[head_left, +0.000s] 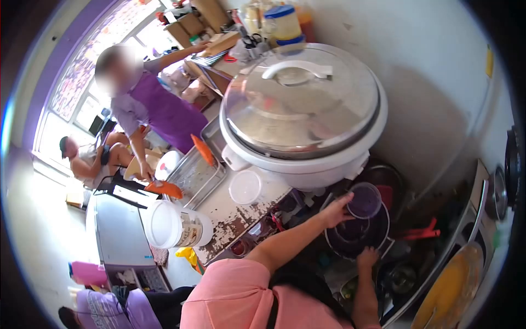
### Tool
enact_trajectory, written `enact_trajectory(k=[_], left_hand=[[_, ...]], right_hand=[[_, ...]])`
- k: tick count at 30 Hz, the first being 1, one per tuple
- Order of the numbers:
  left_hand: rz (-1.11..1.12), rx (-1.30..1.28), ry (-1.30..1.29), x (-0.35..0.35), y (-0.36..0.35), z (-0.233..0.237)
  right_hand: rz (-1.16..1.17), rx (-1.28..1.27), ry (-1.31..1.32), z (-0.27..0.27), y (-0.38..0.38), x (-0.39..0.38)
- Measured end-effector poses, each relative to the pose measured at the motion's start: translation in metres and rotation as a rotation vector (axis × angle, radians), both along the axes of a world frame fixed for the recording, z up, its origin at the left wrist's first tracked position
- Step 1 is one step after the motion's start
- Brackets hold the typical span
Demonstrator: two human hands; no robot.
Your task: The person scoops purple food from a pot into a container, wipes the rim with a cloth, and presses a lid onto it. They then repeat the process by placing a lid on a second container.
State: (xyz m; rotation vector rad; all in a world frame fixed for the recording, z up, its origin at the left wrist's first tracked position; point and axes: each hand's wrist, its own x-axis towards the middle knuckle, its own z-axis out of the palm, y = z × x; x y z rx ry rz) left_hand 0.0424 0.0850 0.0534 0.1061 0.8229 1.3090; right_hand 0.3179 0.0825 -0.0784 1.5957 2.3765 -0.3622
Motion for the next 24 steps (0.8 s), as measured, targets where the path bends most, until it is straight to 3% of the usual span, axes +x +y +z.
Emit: enact_trajectory(k=[3, 6, 9, 14, 17, 20, 24], left_hand=[[0.013, 0.014, 0.007, 0.004, 0.002, 0.011], [-0.008, 0.050, -0.019, 0.012, 0.000, 0.014], [0.020, 0.058, -0.030, 0.016, 0.002, 0.012], [0.032, 0.046, -0.064, 0.029, 0.010, 0.010], [0.035, 0.075, -0.083, 0.035, 0.013, 0.022], [-0.016, 0.189, -0.048, 0.039, 0.017, 0.016], [-0.050, 0.124, 0.026, 0.045, 0.018, 0.021]], right_hand=[[-0.175, 0.143, 0.145, 0.010, 0.000, -0.012], [-0.453, -0.093, 0.811, -0.036, 0.012, -0.012], [-0.957, -0.714, 1.495, 0.011, 0.007, -0.043], [-0.799, -0.796, 1.817, 0.066, -0.011, -0.077], [-0.834, -0.842, 1.917, 0.111, -0.013, -0.089], [-0.884, -0.830, 1.923, 0.114, -0.011, -0.087], [-0.914, -0.865, 1.968, 0.119, -0.004, -0.085]])
